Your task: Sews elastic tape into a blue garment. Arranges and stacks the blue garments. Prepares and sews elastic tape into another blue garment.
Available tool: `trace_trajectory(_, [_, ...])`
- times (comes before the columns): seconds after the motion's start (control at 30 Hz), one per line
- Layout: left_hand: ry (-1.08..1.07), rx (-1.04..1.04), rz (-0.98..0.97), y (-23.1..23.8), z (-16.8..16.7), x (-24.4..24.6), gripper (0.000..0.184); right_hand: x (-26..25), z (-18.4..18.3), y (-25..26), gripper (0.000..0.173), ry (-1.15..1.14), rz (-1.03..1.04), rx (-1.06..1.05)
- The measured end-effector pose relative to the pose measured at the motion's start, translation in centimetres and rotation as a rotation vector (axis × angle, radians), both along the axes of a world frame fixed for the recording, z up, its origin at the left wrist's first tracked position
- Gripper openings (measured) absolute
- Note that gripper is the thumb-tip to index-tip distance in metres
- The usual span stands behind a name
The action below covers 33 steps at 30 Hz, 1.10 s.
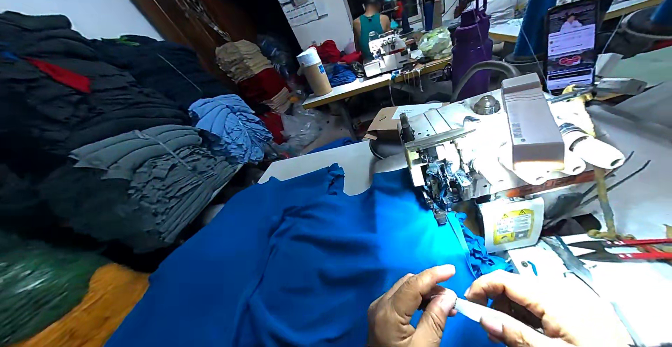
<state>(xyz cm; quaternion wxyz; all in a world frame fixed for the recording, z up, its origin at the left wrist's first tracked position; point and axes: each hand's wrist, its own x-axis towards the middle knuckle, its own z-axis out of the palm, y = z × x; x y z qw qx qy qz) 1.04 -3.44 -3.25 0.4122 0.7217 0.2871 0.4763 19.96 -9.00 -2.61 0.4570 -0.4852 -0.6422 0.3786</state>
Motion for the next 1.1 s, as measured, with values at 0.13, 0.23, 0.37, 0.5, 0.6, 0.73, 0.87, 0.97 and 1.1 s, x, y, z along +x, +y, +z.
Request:
trace_trajectory(0.13, [0.024, 0.082, 0.045, -0.2, -0.6, 0.6, 0.024, -0.6, -0.1, 0.2, 0.020, 0.111, -0.020, -0.056])
trace_trajectory(0.23, [0.046, 0.092, 0.058, -0.7, -0.7, 0.9, 0.025, -1.0, -0.5, 0.1, 0.014, 0.102, -0.092, -0.026])
trace_trajectory(0.37, [-0.065, -0.027, -0.038, -0.8, -0.8, 0.3, 0.031, -0.9, -0.8, 0.0, 0.013, 0.042, -0.138, 0.048])
trace_trajectory(0.5, [-0.201, -0.214, -0.050, 0.1, -0.7, -0.8, 0.026, 0.0, -0.3, -0.4, 0.006, 0.166, -0.044, -0.005])
trace_trajectory(0.6, [-0.180, -0.340, -0.140, 0.1, -0.3, -1.0, 0.023, 0.4, -0.1, -0.5, 0.005, 0.220, 0.035, -0.010])
trace_trajectory(0.73, [-0.077, -0.309, -0.262, -0.6, -0.3, -0.4, 0.017, -0.1, -0.3, -0.5, 0.007, 0.181, 0.011, 0.043])
trace_trajectory(0.87, [-0.049, -0.239, -0.225, -0.7, -0.4, -0.2, 0.014, -0.6, -0.5, -0.8, 0.009, 0.113, -0.037, 0.104])
trace_trajectory(0.97, [-0.031, -0.192, -0.217, -0.7, -0.5, -0.3, 0.014, -0.8, -0.6, -1.0, 0.010, 0.067, -0.058, 0.128])
trace_trajectory(1.1, [-0.013, -0.147, -0.237, -0.5, -0.7, -0.3, 0.013, -1.1, -0.5, -1.1, 0.011, -0.080, -0.117, 0.226])
